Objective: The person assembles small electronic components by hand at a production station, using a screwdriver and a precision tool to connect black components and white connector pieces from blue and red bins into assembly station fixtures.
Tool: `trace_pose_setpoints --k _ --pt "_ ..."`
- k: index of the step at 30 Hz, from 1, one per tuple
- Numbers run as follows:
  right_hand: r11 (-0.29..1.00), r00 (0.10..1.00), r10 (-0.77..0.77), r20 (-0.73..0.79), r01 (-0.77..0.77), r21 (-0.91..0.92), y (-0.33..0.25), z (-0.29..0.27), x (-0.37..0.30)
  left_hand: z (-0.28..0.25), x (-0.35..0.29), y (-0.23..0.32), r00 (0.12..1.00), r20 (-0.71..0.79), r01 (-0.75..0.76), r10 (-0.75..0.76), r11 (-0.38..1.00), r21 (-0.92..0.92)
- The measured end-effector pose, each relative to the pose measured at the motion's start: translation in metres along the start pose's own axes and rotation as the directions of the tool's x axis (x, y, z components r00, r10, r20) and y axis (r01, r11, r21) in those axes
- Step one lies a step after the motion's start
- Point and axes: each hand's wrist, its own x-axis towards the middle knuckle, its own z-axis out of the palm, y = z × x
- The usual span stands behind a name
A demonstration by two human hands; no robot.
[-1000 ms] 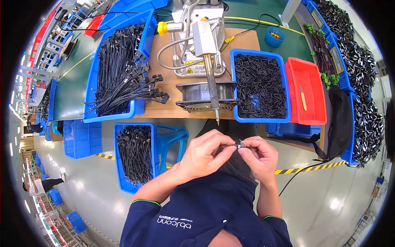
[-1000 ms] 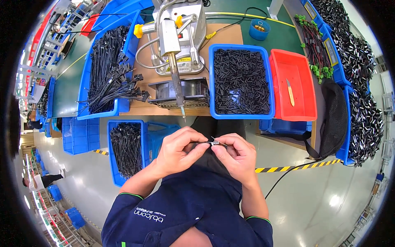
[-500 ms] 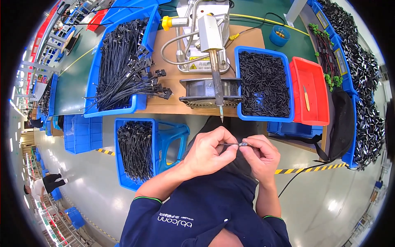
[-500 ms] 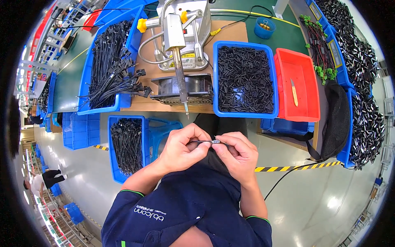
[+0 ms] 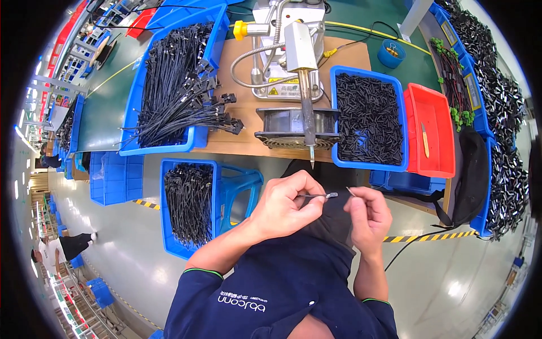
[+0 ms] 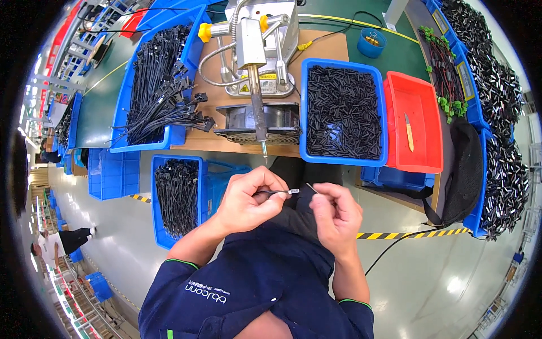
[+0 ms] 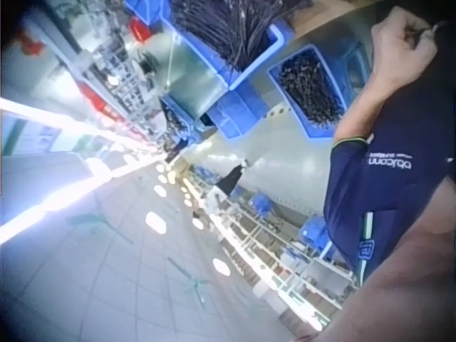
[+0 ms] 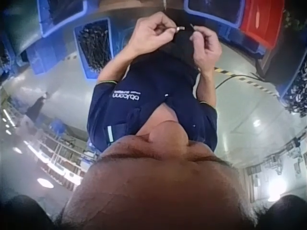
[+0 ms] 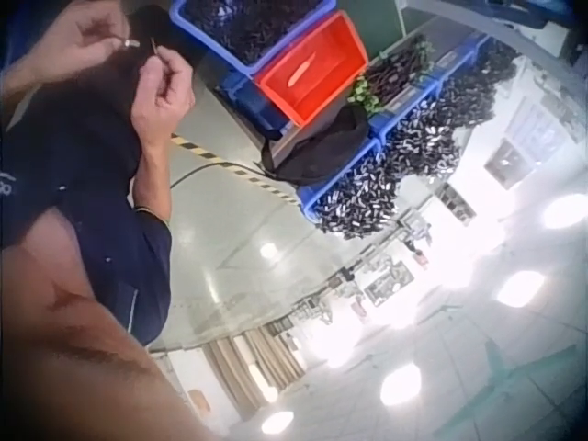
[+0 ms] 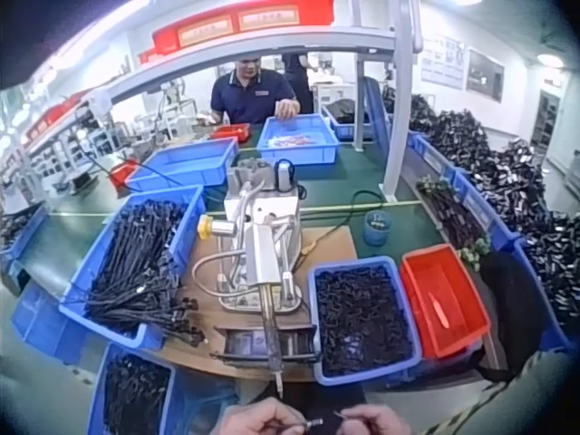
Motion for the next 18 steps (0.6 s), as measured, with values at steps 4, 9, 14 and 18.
trace_pose_setpoints --k 4,9,14,18 --pt "0.998 0.994 0.063 -0.086 -0.064 -0.017 -0.018 0.003 0.001 -0.008 -0.001 0.004 0.998 -0.032 -0.044 0.045 0.999 0.022" --pt "0.875 0.922 -0.365 0.127 0.386 -0.292 -0.029 0.021 0.021 -0.013 0.001 0.011 0.993 -0.077 -0.087 0.091 0.995 0.05" --pt "0.867 0.915 -0.383 0.123 0.402 -0.293 -0.027 0.032 0.024 -0.02 0.002 0.015 0.987 -0.095 -0.122 0.131 0.988 0.092" --pt "0.859 0.906 -0.406 0.121 0.423 -0.288 -0.026 0.036 0.028 -0.025 0.004 0.022 0.99 -0.094 -0.096 0.109 0.986 0.137"
